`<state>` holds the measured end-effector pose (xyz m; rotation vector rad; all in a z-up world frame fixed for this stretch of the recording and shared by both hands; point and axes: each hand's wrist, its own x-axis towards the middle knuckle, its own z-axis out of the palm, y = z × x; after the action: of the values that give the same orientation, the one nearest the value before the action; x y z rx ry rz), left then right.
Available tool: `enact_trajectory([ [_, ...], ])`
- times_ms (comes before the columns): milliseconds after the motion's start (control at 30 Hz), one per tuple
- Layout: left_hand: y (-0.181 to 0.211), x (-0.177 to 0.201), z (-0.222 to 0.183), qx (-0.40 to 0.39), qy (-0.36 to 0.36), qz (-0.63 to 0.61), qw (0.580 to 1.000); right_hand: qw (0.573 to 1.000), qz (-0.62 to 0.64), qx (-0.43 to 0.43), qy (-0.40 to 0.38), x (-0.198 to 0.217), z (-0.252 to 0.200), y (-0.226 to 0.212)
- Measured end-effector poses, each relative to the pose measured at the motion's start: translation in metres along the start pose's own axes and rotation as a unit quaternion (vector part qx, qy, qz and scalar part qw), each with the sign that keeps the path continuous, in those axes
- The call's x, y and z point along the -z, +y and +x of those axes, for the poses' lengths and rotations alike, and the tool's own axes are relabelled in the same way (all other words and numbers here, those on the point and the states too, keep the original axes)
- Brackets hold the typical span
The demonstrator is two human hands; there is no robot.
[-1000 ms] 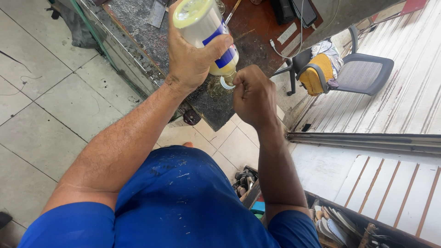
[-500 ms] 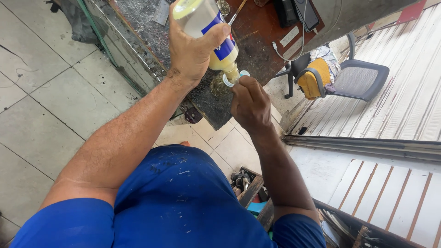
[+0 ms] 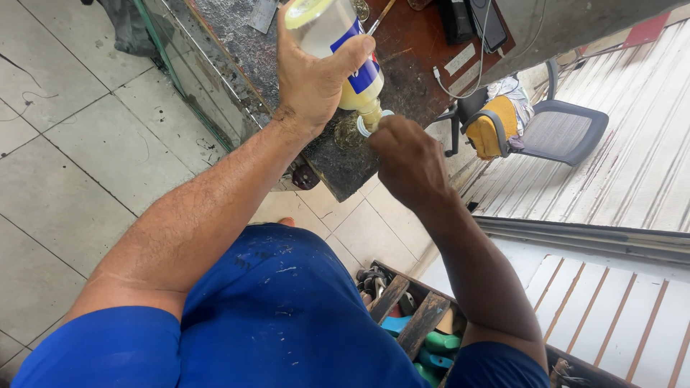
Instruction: Applying glue to leather strips and a bag for repair
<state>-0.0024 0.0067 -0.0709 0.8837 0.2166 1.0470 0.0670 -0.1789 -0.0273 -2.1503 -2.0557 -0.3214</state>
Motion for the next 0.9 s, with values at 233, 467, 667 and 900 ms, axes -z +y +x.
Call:
enact_trajectory([
  [233,0.004,0.002,-0.004,0.014,-0.014,0.000,1.000,0.915,0.288,-0.280,-0.042,0.032,0.031,0.006],
  [467,0.007,-0.001,-0.004,0.026,-0.003,0.039,0.999,0.935,0.216,-0.272,-0.064,0.032,0.037,-0.010],
  [667,0.004,0.000,-0.004,0.037,-0.007,0.058,0.998,0.989,0.037,-0.133,-0.051,0.013,0.023,-0.018],
  [900,0.005,-0.004,0.001,-0.003,-0.015,0.045,0.999,0.908,0.131,-0.314,-0.244,0.052,0.046,-0.030],
])
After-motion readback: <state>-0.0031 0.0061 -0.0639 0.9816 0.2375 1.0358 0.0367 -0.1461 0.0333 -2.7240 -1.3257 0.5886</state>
